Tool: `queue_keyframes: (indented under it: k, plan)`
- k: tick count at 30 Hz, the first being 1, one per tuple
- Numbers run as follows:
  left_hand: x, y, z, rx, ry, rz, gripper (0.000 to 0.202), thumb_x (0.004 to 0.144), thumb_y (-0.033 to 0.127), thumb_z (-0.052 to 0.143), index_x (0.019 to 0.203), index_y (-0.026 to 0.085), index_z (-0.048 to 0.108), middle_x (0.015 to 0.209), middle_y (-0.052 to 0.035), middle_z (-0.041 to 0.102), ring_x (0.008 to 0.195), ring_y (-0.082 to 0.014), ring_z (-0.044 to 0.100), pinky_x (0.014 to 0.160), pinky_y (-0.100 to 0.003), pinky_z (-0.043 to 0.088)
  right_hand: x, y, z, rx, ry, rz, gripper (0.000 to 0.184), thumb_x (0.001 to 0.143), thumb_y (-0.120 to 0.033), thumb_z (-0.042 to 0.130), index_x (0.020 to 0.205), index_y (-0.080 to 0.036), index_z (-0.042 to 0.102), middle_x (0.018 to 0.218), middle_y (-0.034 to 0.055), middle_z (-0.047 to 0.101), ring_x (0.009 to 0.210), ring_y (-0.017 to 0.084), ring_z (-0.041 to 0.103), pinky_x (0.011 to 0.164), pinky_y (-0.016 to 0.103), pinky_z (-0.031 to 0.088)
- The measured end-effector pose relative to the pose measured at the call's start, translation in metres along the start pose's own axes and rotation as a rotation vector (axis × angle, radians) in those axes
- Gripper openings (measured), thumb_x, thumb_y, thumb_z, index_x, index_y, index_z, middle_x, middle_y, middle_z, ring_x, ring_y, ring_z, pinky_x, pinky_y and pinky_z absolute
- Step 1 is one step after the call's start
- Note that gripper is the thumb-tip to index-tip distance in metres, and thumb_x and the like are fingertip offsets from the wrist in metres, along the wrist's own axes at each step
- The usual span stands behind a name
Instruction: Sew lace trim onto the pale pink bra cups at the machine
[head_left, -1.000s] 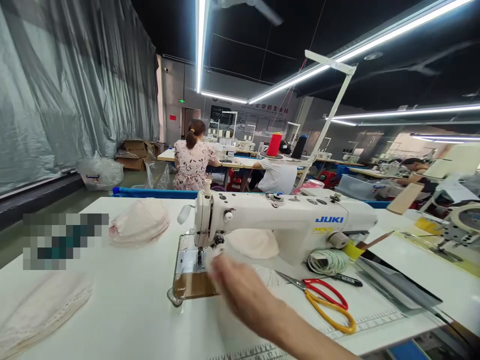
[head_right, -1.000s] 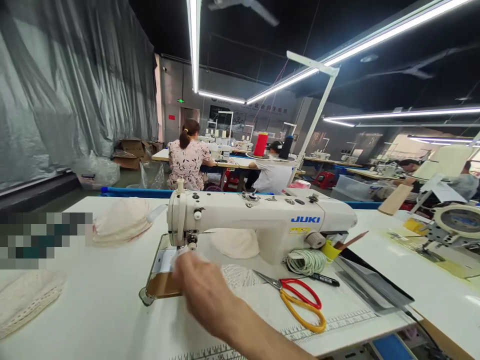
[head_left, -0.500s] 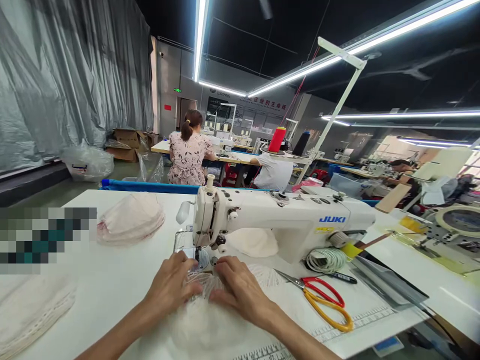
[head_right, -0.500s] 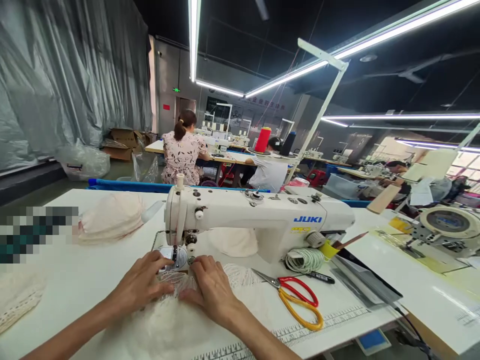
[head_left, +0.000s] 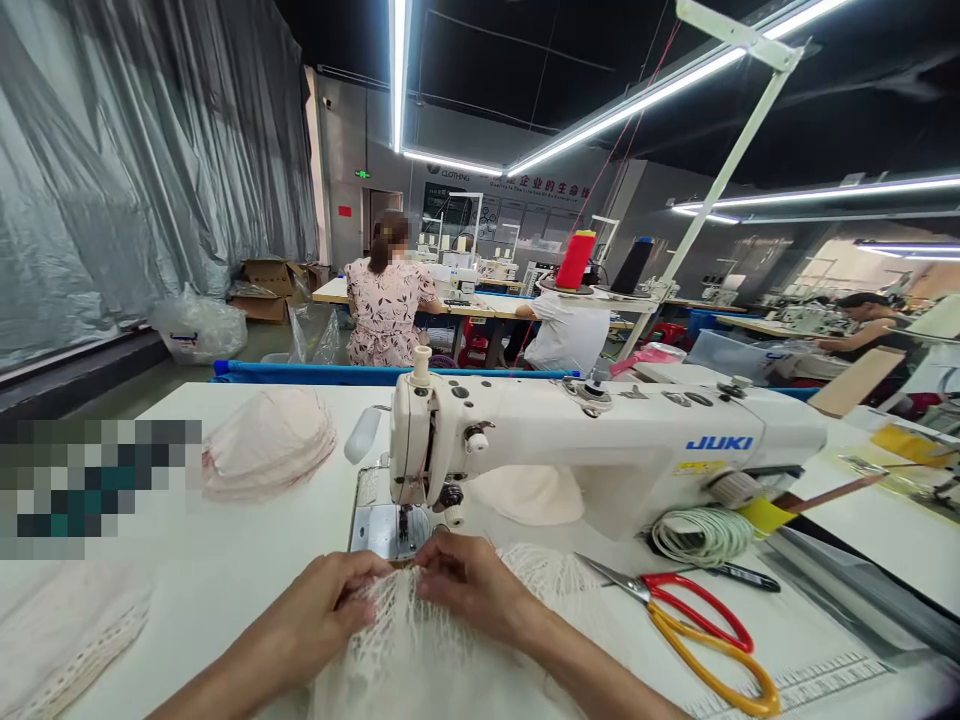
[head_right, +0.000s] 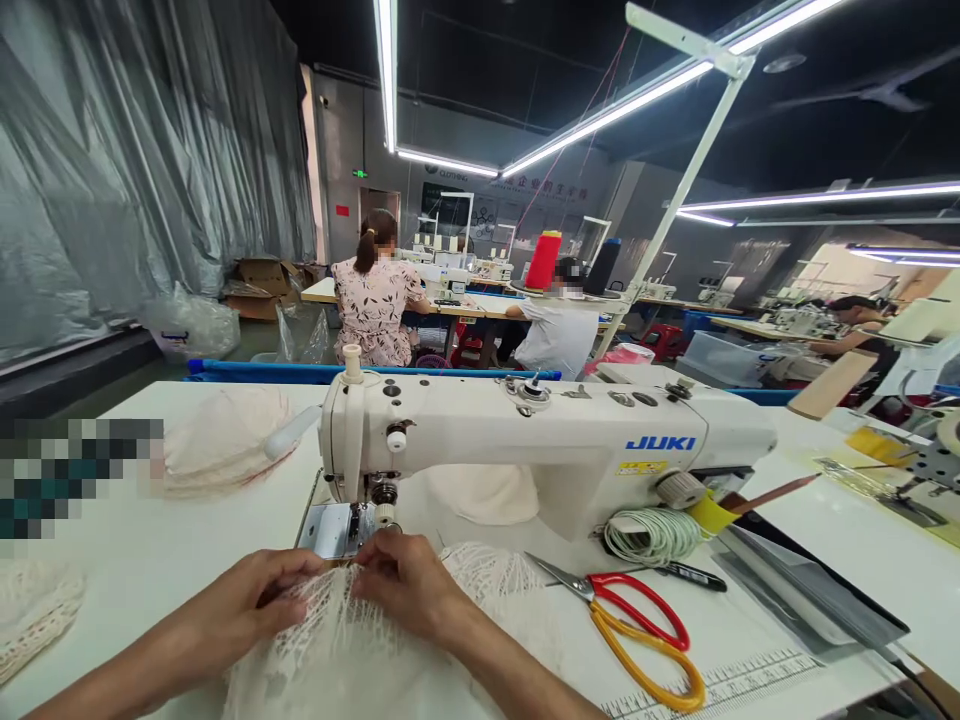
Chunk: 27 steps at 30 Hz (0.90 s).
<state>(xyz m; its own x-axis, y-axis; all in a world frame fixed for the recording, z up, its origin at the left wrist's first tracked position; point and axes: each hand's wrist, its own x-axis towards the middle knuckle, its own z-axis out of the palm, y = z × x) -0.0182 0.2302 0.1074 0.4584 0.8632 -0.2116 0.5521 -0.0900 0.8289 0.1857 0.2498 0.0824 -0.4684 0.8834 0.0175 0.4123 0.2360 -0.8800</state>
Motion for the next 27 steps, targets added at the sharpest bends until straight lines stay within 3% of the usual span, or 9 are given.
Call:
queue_keyframes:
  k: [5,8,10,14,16,18,20,23,27]
  plan:
    - [0.014,0.000,0.005,0.275,0.180,-0.046,0.014,0.074,0.029,0.048,0.071,0.022,0.060,0.057,0.0054,0.043,0.060,-0.0160,0.047,0.052,-0.021,0.026,0.007,0.000,0.001,-0.080,0.016,-0.016,0.005,0.073,-0.012,0.060,0.075,-0.016,0.061,0.055,-0.0067,0.044,0.053,0.008,0.038,0.049,0.018,0.030]
    - [0.023,-0.003,0.010,0.296,0.221,-0.056,0.015,0.074,0.023,0.047,0.061,0.021,0.055,0.055,0.0050,0.043,0.060,-0.0165,0.048,0.052,-0.021,0.026,0.008,-0.001,0.001,-0.138,0.029,-0.024,0.007,0.073,-0.011,0.057,0.076,-0.017,0.060,0.054,-0.0063,0.044,0.052,0.009,0.039,0.051,0.020,0.031]
    - [0.027,-0.005,0.012,0.288,0.238,-0.049,0.016,0.075,0.020,0.044,0.061,0.021,0.054,0.056,0.0046,0.046,0.060,-0.0164,0.050,0.052,-0.021,0.028,0.005,0.001,0.003,-0.251,0.117,-0.081,0.010,0.075,-0.012,0.053,0.082,-0.017,0.059,0.060,-0.0036,0.050,0.058,0.012,0.044,0.058,0.024,0.034]
    - [0.031,-0.009,0.012,0.281,0.254,-0.030,0.018,0.077,0.018,0.042,0.064,0.021,0.055,0.058,0.0041,0.052,0.059,-0.0159,0.053,0.052,-0.022,0.033,-0.009,0.009,0.017,-0.605,0.439,-0.452,0.021,0.078,-0.014,0.045,0.096,-0.018,0.056,0.085,0.0060,0.060,0.074,0.020,0.051,0.066,0.032,0.034]
    - [0.032,-0.011,0.012,0.277,0.261,-0.025,0.017,0.076,0.015,0.043,0.070,0.021,0.057,0.063,0.0031,0.058,0.064,-0.0166,0.057,0.058,-0.023,0.039,-0.015,0.012,0.025,-0.713,0.449,-0.621,0.018,0.080,-0.015,0.044,0.095,-0.018,0.055,0.088,0.0063,0.061,0.072,0.019,0.050,0.062,0.031,0.031]
    - [0.033,-0.014,0.013,0.289,0.279,-0.006,0.019,0.075,0.012,0.044,0.079,0.022,0.059,0.076,0.0012,0.064,0.076,-0.0179,0.061,0.068,-0.026,0.045,-0.018,0.016,0.031,-0.817,0.405,-0.692,0.013,0.083,-0.018,0.045,0.090,-0.016,0.056,0.085,0.0054,0.061,0.068,0.017,0.048,0.060,0.031,0.029]
    - [0.033,-0.019,0.014,0.359,0.311,0.055,0.023,0.077,0.011,0.043,0.088,0.023,0.059,0.090,-0.0010,0.066,0.084,-0.0189,0.062,0.074,-0.028,0.047,-0.018,0.020,0.034,-0.902,0.368,-0.685,0.014,0.087,-0.025,0.046,0.087,-0.015,0.057,0.081,0.0050,0.060,0.067,0.017,0.049,0.060,0.031,0.029]
    - [0.030,-0.025,0.019,0.561,0.439,0.212,0.030,0.082,0.010,0.036,0.099,0.022,0.057,0.099,-0.0053,0.063,0.078,-0.0204,0.060,0.065,-0.031,0.047,-0.016,0.025,0.033,-0.949,0.329,-0.655,0.028,0.091,-0.040,0.044,0.087,-0.016,0.057,0.082,0.0050,0.060,0.070,0.018,0.050,0.061,0.032,0.030]
    - [0.020,-0.029,0.031,0.720,0.683,0.537,0.032,0.084,0.008,0.031,0.091,0.022,0.059,0.088,-0.0044,0.061,0.072,-0.0191,0.055,0.066,-0.031,0.038,-0.016,0.026,0.029,-0.942,0.300,-0.632,0.037,0.094,-0.049,0.038,0.089,-0.017,0.057,0.090,0.0056,0.060,0.071,0.017,0.050,0.064,0.032,0.031]
